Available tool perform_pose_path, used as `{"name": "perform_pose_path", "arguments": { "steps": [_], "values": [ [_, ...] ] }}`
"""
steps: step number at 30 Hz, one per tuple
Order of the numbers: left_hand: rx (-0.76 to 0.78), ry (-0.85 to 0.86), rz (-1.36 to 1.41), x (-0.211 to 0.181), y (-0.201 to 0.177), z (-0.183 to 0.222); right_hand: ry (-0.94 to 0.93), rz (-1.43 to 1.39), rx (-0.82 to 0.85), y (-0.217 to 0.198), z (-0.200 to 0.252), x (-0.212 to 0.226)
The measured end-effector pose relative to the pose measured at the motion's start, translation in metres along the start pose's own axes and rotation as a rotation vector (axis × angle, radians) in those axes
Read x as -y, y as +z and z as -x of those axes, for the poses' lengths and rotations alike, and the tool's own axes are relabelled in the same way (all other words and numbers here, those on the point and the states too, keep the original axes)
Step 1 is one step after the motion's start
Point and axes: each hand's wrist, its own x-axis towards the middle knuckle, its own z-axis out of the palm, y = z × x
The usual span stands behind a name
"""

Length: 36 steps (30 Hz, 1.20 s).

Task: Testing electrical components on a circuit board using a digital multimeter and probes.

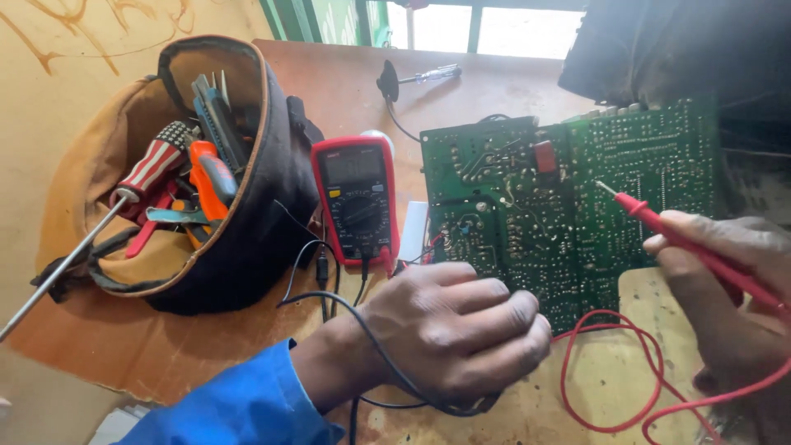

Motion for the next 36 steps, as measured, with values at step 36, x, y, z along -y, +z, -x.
{"name": "perform_pose_path", "arguments": {
  "steps": [36],
  "values": [
    [-0.197, -0.377, -0.124, 0.048, -0.014, 0.017, -0.72, 0.215, 0.333, 0.021, -0.008, 0.013]
  ]
}}
